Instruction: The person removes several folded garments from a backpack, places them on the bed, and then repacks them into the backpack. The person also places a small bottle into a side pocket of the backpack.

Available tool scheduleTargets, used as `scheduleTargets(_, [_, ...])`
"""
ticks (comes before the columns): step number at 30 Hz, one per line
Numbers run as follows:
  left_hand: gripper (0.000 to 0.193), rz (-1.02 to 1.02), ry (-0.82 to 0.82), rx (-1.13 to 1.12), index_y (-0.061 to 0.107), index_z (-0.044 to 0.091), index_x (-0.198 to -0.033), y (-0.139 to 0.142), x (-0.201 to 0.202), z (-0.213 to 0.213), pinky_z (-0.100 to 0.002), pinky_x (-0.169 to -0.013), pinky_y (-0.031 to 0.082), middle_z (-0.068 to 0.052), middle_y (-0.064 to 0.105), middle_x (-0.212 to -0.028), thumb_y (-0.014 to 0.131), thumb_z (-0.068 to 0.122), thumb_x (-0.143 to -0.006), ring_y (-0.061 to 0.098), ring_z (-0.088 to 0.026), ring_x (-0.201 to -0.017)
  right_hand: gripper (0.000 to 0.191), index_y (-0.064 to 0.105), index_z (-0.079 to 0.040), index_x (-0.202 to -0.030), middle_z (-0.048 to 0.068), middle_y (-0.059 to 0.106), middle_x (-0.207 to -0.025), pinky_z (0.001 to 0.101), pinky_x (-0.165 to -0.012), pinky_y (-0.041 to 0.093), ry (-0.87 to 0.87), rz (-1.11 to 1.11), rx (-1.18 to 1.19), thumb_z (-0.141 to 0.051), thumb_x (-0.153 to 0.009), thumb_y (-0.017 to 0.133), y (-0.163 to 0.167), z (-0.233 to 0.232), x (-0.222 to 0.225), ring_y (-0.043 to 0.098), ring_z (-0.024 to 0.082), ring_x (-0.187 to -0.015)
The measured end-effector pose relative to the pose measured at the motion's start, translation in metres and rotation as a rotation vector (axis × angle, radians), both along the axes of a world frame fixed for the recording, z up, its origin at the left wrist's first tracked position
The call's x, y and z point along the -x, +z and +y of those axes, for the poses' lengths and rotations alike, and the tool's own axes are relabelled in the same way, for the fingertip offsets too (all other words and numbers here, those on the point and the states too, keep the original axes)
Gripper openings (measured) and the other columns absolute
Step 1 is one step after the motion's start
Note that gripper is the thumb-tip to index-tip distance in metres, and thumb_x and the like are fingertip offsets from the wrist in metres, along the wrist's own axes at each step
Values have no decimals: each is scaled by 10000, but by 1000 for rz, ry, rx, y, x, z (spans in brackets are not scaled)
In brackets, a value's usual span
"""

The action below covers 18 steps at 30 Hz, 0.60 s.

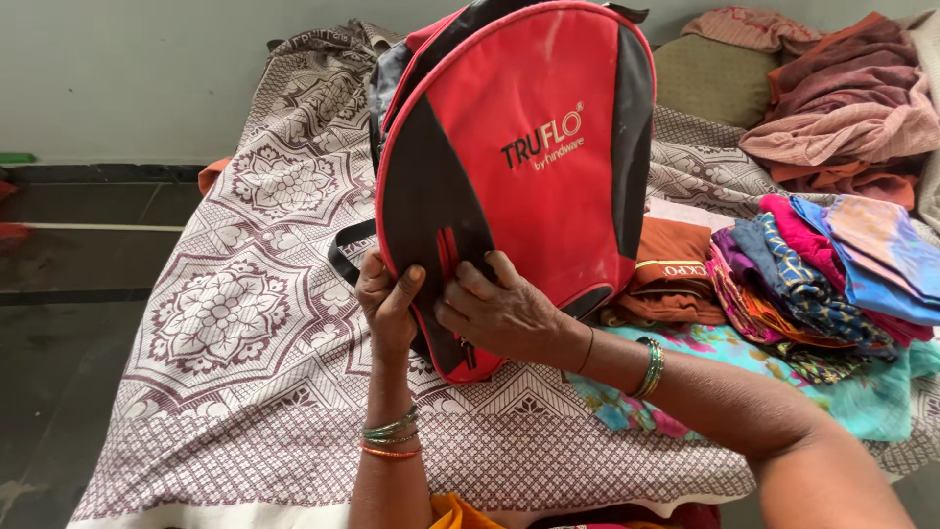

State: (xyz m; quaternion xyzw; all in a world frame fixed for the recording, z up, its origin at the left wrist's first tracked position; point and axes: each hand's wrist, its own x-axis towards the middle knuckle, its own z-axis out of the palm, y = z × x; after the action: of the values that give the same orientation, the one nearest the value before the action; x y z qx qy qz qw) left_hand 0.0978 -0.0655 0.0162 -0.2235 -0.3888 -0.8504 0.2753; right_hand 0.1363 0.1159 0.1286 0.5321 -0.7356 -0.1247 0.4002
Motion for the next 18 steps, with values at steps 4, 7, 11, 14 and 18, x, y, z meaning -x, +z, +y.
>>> scheduleTargets(4, [198,-12,20,26,606,53,-1091,5,-5,-1,-203,-857,501,-14,720,-972,749,26,-956,614,-51,-872,229,656,-196,-1125,82,624,-991,511,-976,453,-103,30,-80,-298,-924,617,7,7,-1,564,306,-1117])
scheduleTargets(7, [202,-17,-18,22,618,50,-1103,9,-8,-1,-203,-873,500,-12,720,-990,741,19,-945,620,-52,-899,231,656,-201,-1120,76,629,-923,515,-940,477,-91,29,-80,-305,-919,605,13,12,-2,599,290,-1008])
scheduleTargets(11, [190,-47,-47,21,628,47,-1091,12,-7,-3,-209,-894,495,-11,720,-1001,742,-1,-948,616,-56,-911,202,654,-202,-1093,56,579,-814,456,-797,528,-74,52,-74,-303,-926,601,18,11,-1,607,251,-799])
scheduleTargets(14, [195,-69,-48,25,638,47,-1094,11,-6,-5,-211,-895,495,-8,721,-1000,739,-6,-936,616,-57,-912,130,649,-227,-1026,18,520,-735,355,-554,461,-117,19,-103,-288,-919,608,18,9,4,581,208,-661])
scheduleTargets(18, [181,-63,-38,24,643,44,-1095,10,-3,-6,-226,-902,510,-19,727,-1009,737,-11,-951,631,-68,-922,129,654,-242,-1058,-3,491,-745,320,-551,445,18,38,-96,-295,-948,614,22,19,18,555,168,-639])
